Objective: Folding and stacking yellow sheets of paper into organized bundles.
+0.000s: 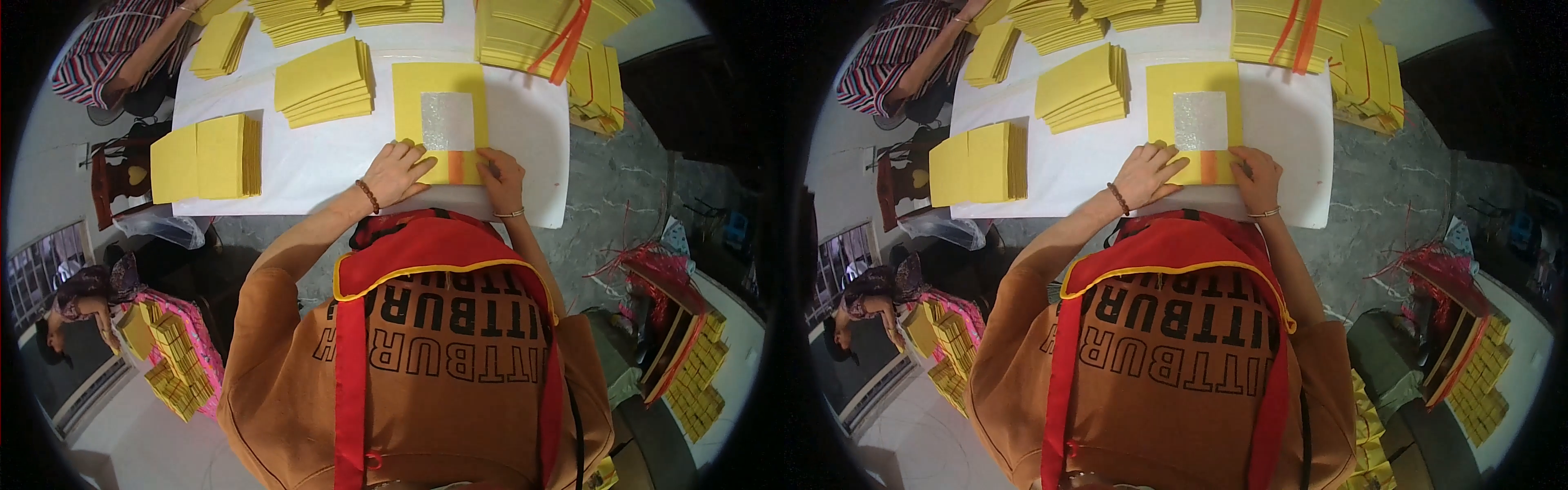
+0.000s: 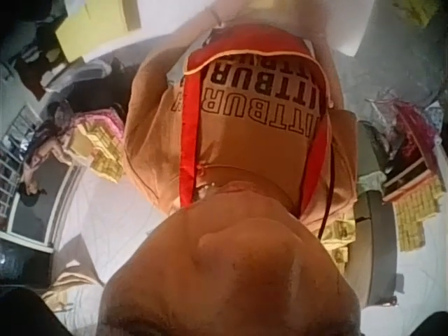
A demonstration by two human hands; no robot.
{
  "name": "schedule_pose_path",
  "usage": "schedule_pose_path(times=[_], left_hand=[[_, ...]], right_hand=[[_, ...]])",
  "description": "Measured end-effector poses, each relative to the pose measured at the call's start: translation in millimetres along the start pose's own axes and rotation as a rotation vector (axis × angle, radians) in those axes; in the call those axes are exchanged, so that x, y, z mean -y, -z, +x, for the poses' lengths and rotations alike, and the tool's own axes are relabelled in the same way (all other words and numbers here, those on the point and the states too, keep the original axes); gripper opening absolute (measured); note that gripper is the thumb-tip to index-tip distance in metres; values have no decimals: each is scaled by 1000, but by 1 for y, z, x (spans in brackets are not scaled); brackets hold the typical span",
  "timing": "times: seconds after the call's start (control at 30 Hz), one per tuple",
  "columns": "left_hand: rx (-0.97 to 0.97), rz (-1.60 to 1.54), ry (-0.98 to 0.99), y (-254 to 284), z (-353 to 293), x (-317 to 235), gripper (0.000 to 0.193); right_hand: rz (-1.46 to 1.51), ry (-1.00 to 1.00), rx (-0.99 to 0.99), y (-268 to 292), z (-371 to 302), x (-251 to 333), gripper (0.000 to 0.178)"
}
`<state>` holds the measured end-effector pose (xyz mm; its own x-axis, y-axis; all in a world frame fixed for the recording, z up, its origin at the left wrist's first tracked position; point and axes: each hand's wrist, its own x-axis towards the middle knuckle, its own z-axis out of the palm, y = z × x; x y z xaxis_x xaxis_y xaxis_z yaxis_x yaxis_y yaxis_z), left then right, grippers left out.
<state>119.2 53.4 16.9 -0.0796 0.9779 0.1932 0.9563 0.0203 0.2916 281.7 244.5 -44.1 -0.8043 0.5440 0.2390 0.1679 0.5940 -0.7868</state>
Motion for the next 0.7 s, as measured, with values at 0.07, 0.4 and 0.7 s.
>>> schedule_pose_path(times=[0.07,0.4,0.7], left_hand=[[-26,23,-31,-1,0,3,36],[54,-361,100,1,14,17,21],[155,-564,286,2,23,20,16]], right_hand=[[48,-85,10,0,0,3,22],[200,-165,-87,2,5,15,26],[152,-231,-41,2,6,14,30]])
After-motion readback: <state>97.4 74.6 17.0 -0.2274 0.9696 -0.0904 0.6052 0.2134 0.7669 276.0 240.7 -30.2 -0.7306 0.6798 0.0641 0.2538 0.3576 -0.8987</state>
